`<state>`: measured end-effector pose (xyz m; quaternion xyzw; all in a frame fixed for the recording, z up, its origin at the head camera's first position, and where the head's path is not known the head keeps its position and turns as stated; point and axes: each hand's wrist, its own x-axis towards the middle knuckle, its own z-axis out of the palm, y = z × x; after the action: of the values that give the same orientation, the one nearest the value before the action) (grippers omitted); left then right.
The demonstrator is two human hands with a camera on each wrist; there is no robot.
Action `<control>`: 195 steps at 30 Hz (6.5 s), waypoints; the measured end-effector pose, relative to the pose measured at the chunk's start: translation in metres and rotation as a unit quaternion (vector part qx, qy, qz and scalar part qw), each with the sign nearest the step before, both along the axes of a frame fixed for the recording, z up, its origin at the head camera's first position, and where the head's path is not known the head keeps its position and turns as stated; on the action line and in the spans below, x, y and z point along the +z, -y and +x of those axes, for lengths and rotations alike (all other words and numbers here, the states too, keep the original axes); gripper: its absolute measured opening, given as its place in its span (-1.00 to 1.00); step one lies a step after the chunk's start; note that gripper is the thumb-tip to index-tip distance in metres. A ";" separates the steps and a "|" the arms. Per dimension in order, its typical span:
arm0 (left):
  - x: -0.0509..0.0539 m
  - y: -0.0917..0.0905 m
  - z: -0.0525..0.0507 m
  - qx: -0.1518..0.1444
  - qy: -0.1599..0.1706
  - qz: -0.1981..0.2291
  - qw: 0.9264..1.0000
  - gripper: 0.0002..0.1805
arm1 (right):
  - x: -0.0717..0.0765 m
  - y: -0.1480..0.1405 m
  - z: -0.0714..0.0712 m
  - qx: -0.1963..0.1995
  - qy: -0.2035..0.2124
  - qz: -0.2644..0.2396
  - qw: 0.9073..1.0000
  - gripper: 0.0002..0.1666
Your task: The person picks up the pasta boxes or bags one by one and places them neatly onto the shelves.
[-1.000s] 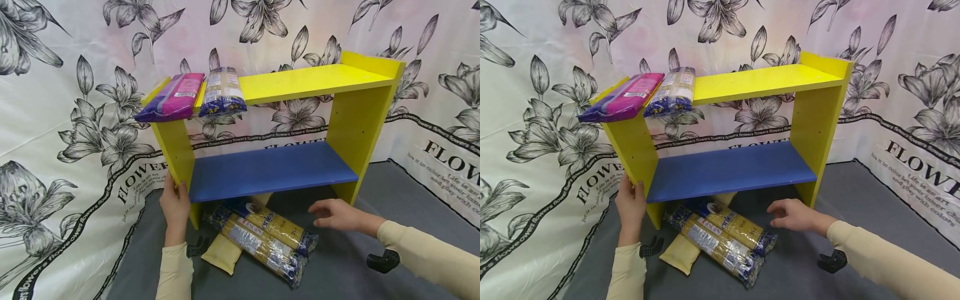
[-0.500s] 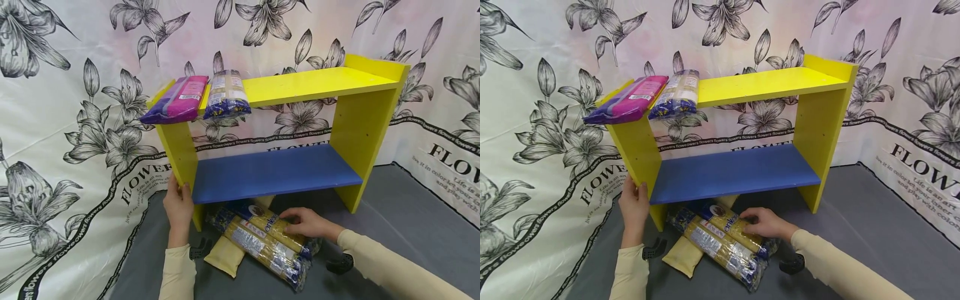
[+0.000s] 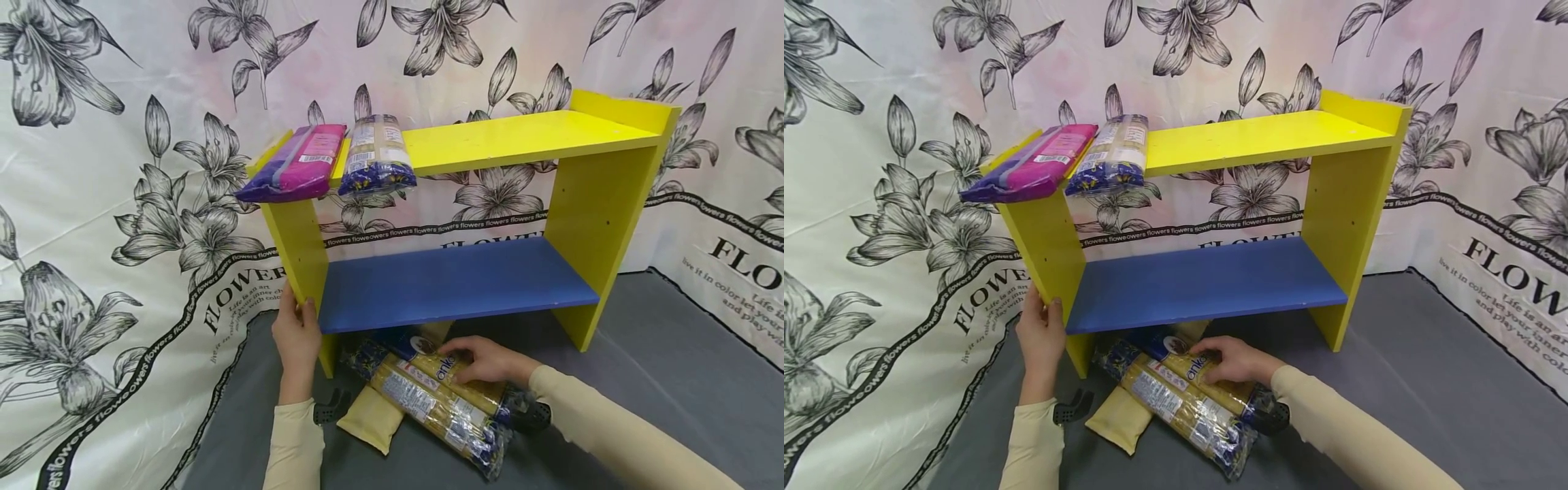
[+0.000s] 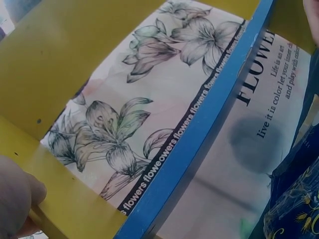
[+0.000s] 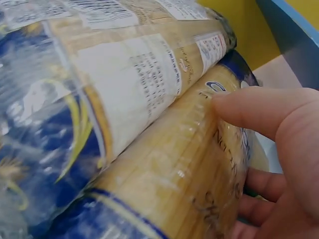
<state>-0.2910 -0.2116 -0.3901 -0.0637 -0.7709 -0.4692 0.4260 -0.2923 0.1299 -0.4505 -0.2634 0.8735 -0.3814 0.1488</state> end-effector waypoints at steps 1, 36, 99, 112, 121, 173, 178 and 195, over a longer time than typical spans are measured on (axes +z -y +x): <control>0.000 0.000 0.000 -0.001 -0.001 -0.001 1.000 -0.45 | 0.001 0.001 0.000 -0.004 0.009 0.004 1.000 -0.31; 0.003 -0.001 -0.001 -0.001 0.018 0.008 1.000 -0.42 | 0.032 -0.013 0.018 0.041 0.071 0.120 0.989 -0.12; 0.001 -0.002 0.000 0.007 -0.016 -0.010 1.000 -0.45 | 0.175 -0.144 0.133 -0.102 -0.290 -0.147 0.940 0.08; 0.000 -0.001 0.000 0.007 -0.012 -0.006 1.000 -0.46 | 0.267 -0.131 0.095 -0.114 -0.199 -0.319 0.920 0.03; 0.000 0.000 -0.001 0.004 -0.010 -0.001 1.000 -0.46 | 0.328 -0.091 0.052 -0.194 -0.067 -0.434 0.877 0.03; 0.001 0.001 -0.001 0.005 -0.012 -0.003 1.000 -0.46 | 0.373 0.008 -0.004 -0.225 -0.129 0.069 0.963 0.07; 0.003 0.001 -0.002 0.010 -0.017 -0.002 1.000 -0.44 | 0.372 0.000 0.010 -0.152 -0.172 0.132 0.964 -0.04; -0.003 -0.002 -0.001 0.017 0.008 -0.002 1.000 -0.48 | 0.345 -0.016 0.011 -0.056 -0.159 0.060 0.984 -0.21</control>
<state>-0.2915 -0.2096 -0.3936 -0.0478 -0.7760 -0.4608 0.4280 -0.2811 0.1460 -0.1052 -0.2617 0.9206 -0.2899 0.0018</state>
